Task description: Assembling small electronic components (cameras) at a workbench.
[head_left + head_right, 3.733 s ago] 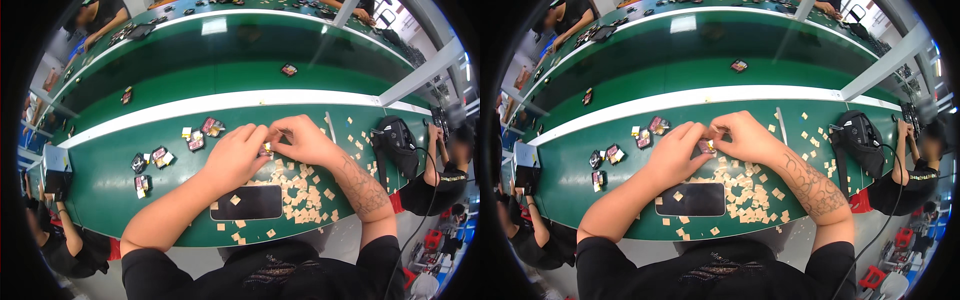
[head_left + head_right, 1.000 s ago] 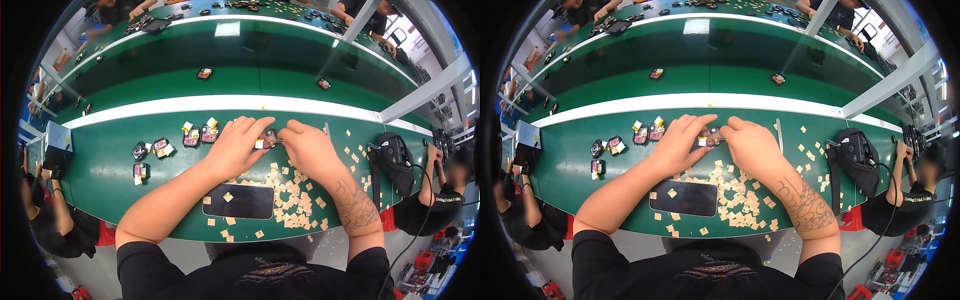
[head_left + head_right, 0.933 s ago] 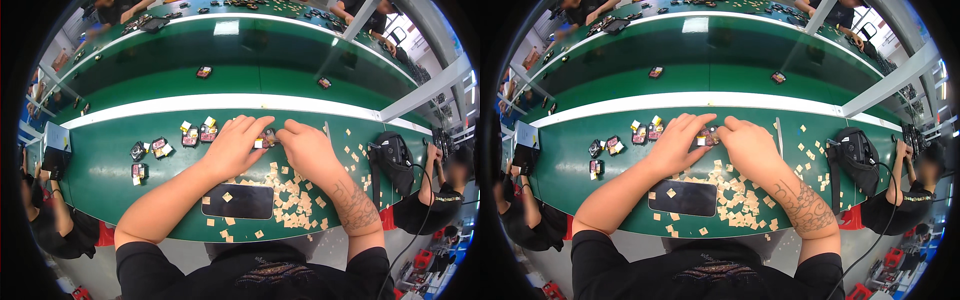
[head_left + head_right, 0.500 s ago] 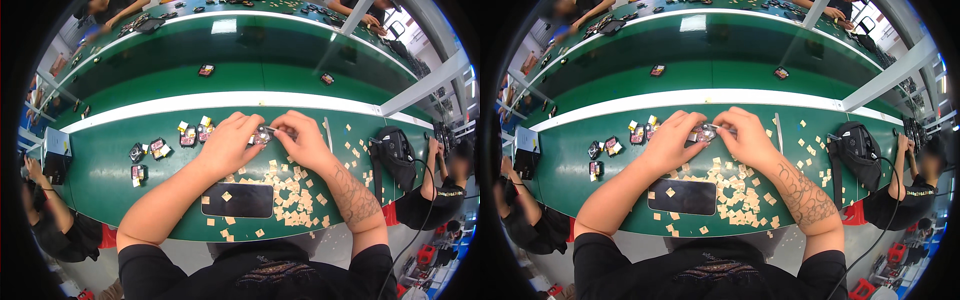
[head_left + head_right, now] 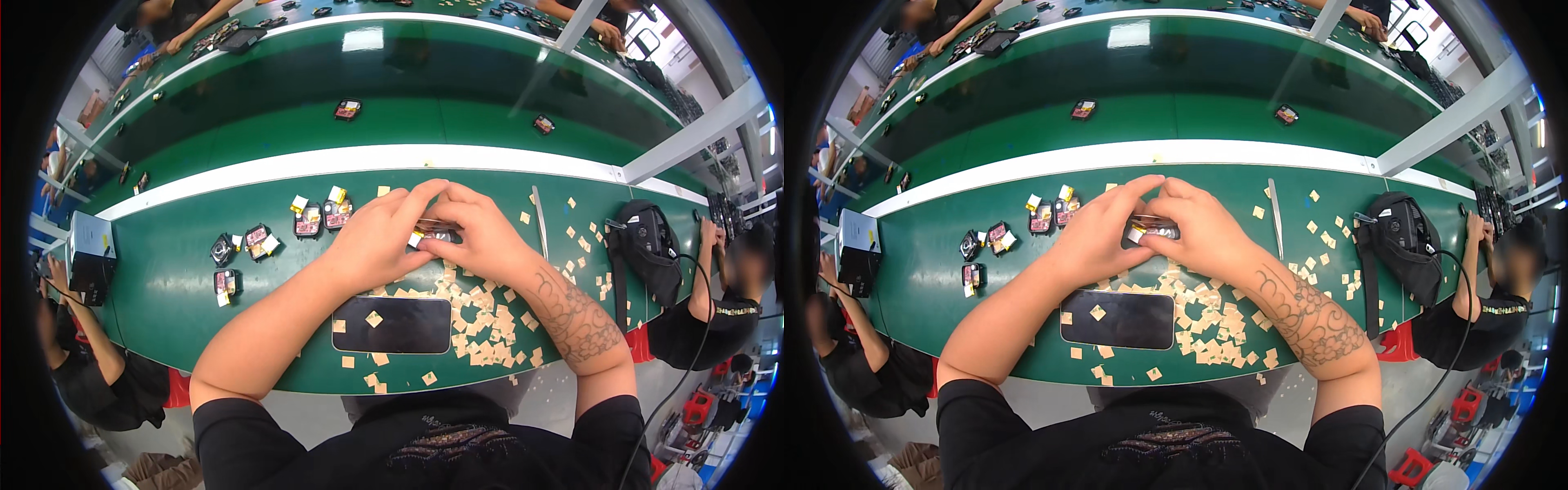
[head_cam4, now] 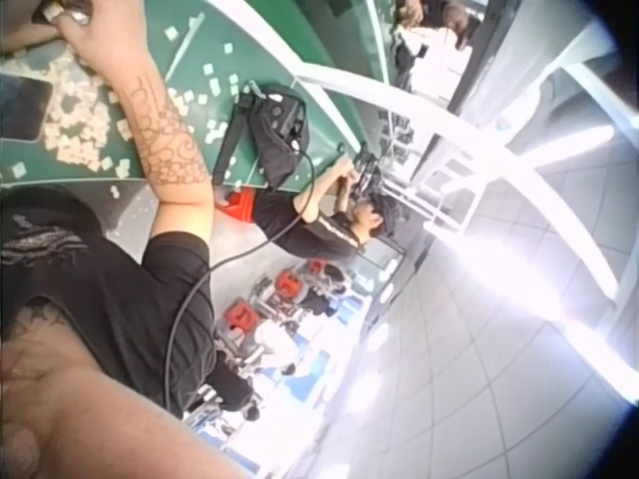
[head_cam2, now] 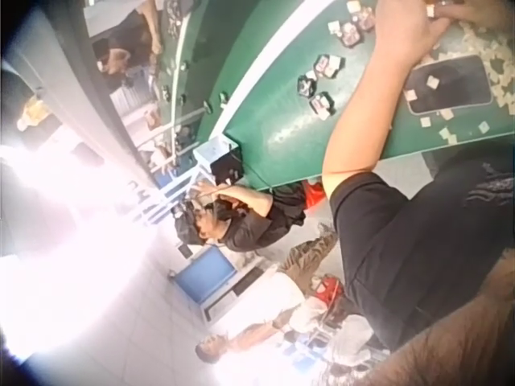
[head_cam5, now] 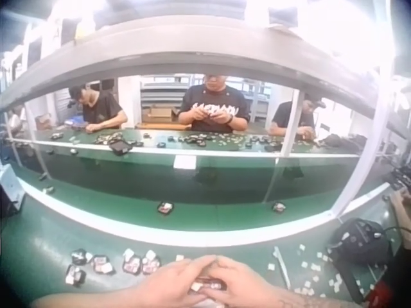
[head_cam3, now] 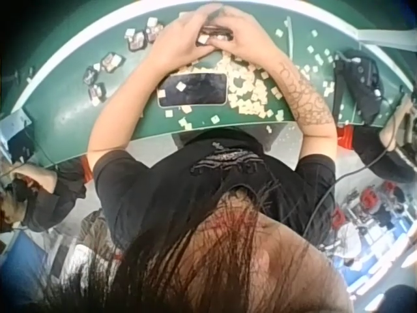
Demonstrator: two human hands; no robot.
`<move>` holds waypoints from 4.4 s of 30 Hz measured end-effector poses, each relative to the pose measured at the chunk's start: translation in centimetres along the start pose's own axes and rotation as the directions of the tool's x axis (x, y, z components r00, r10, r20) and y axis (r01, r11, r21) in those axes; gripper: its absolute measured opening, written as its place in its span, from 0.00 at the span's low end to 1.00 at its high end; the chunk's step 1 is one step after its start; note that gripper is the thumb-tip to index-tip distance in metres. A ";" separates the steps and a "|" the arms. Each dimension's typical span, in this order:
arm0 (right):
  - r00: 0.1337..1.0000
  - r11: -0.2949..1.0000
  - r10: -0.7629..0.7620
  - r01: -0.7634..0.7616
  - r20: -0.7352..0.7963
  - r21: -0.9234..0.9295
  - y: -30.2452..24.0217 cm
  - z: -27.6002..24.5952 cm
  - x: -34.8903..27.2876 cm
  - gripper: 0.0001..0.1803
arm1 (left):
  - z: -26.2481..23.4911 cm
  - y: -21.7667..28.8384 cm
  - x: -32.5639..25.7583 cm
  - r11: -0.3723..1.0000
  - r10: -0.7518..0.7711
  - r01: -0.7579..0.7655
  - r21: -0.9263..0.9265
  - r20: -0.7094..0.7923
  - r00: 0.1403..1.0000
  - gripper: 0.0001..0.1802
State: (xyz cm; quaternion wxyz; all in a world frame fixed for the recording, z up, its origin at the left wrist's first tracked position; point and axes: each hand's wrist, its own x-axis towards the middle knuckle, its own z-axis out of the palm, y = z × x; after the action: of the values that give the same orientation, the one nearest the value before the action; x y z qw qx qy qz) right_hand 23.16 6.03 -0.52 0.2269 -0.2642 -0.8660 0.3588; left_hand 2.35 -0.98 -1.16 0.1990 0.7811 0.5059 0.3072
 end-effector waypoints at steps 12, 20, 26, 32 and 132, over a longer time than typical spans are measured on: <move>0.998 0.994 0.048 -0.052 0.045 0.091 -0.5 0.2 -0.3 0.15 | -0.4 0.5 0.2 0.998 0.050 -0.049 -0.042 0.015 0.999 0.44; 0.984 0.998 0.032 -0.022 0.177 -0.062 -1.9 -0.7 0.0 0.13 | -0.5 0.5 0.0 0.994 0.089 -0.087 -0.064 0.027 0.996 0.44; 0.967 0.980 0.139 -0.104 0.211 -0.171 -3.3 -0.7 -0.2 0.13 | -0.6 0.6 -0.2 0.992 0.112 -0.110 -0.054 0.033 0.993 0.45; 0.972 0.994 0.078 -0.061 0.220 -0.086 -2.3 -0.6 0.1 0.16 | -0.6 0.9 -0.2 0.994 0.106 -0.104 -0.038 0.063 0.992 0.48; 0.936 0.884 0.339 -0.351 0.094 0.307 0.2 -1.2 -0.2 0.09 | -0.7 0.7 0.0 0.982 0.185 -0.176 0.063 -0.163 0.969 0.26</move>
State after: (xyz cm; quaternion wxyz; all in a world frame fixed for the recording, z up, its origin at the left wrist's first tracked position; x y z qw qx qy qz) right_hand 24.09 6.65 0.02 0.1829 -0.3670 -0.7398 0.5335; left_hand 2.36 -1.32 -0.18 0.1078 0.7997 0.4551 0.3765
